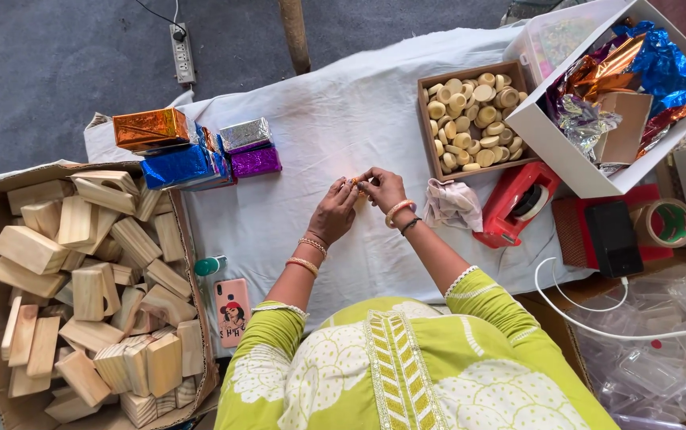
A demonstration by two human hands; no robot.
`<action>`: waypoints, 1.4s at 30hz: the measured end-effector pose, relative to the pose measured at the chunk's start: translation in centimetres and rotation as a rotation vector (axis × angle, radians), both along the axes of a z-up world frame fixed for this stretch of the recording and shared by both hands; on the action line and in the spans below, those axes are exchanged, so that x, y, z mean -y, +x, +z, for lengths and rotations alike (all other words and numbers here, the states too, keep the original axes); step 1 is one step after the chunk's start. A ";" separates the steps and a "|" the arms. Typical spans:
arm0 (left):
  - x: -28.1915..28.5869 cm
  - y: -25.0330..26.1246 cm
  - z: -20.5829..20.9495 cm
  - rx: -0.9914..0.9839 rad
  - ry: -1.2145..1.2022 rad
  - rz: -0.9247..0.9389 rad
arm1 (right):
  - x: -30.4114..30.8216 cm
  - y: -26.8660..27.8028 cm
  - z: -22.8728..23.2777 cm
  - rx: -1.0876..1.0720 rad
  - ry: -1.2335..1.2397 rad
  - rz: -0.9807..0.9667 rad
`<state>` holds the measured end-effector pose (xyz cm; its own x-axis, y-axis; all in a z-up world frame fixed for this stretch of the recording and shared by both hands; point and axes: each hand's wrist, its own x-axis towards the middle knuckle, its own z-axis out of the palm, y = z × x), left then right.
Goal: Wrapping wooden blocks in foil and paper packaging.
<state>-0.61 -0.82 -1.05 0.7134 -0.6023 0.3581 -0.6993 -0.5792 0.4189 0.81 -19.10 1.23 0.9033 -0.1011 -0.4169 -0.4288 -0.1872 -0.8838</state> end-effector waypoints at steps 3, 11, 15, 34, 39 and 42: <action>0.1 0.1 0.4 0.012 -0.001 0.007 | 0.6 -0.4 0.0 -0.011 0.079 0.011; 0.2 0.0 0.5 0.005 -0.022 0.012 | 2.5 -2.0 -3.3 0.089 0.260 0.093; 0.1 0.0 0.5 -0.004 -0.035 0.020 | 1.8 -1.5 -2.7 0.061 0.171 0.102; 0.3 0.0 1.1 -0.011 -0.087 0.015 | 0.0 1.4 -0.3 0.230 -0.480 0.323; 0.6 0.1 0.8 -0.017 -0.067 0.014 | 0.8 2.3 0.1 0.188 -0.475 0.425; 0.7 0.0 0.9 -0.028 -0.053 0.011 | 0.3 2.1 0.6 0.183 -0.517 0.434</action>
